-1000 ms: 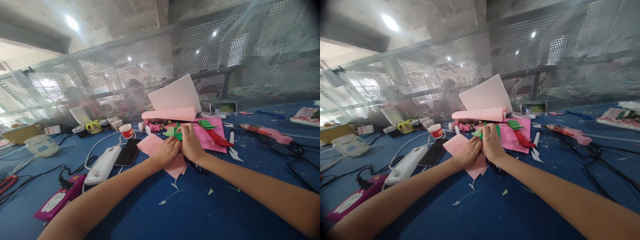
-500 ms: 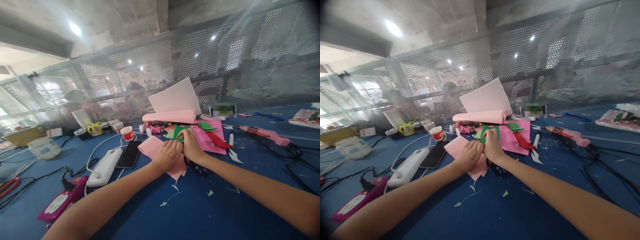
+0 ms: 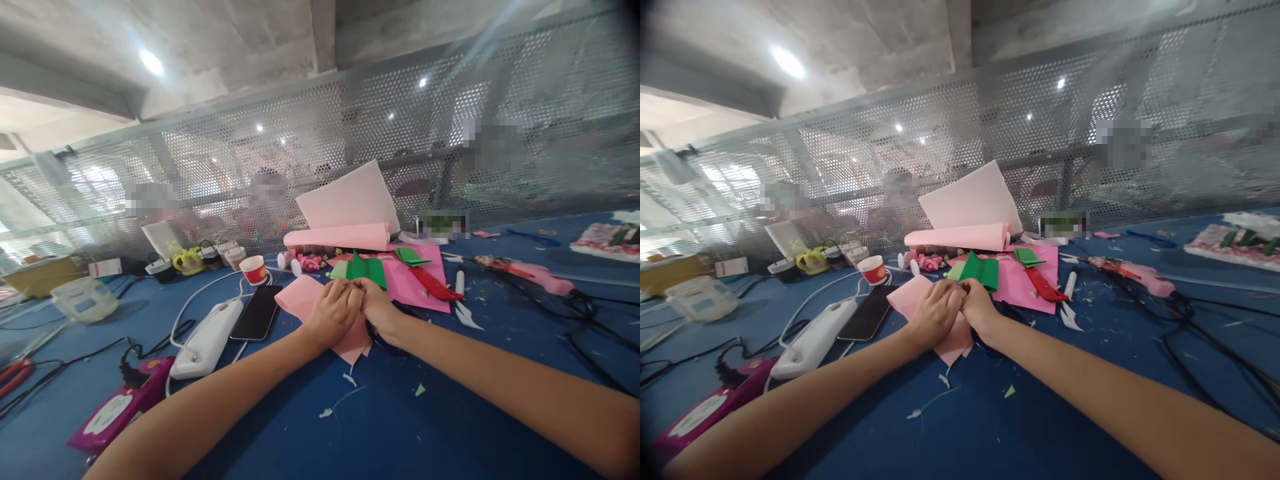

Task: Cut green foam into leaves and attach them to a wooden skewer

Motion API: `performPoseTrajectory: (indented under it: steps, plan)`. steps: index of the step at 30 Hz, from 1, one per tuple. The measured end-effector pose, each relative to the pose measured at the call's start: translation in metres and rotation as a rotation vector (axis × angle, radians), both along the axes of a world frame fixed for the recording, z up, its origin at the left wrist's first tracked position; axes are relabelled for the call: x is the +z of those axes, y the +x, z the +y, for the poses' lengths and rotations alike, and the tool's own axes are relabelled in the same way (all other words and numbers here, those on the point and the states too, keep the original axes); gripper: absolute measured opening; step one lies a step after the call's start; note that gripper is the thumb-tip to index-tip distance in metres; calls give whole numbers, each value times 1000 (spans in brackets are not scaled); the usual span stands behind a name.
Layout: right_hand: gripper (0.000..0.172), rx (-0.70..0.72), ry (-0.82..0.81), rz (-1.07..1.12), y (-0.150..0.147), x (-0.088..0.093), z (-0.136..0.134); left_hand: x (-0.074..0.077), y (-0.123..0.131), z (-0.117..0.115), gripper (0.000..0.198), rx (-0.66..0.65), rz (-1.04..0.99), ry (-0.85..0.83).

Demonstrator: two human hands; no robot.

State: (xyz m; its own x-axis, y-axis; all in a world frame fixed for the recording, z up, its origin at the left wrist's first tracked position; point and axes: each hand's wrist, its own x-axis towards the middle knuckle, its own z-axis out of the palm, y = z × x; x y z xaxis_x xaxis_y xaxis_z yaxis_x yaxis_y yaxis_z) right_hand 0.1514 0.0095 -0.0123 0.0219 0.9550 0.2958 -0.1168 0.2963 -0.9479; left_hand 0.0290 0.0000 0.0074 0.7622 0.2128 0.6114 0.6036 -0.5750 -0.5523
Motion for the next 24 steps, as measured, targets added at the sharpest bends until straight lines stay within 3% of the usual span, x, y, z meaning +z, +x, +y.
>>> performPoseTrajectory:
  steps: [7, 13, 18, 24]
  plan:
    - [17, -36, -101, 159, -2, -4, 5, 0, 5, -3, 13, 95, 1, 41]
    - [30, -154, -142, 319, -6, -12, 8, 2, 8, -5, 12, 83, -47, 86]
    - [19, -60, -184, 383, -12, -16, 5, 2, 8, -6, 12, 73, -68, 102]
    - [22, 40, -134, 428, -18, -19, 4, 3, 6, -8, 15, 42, -55, 82]
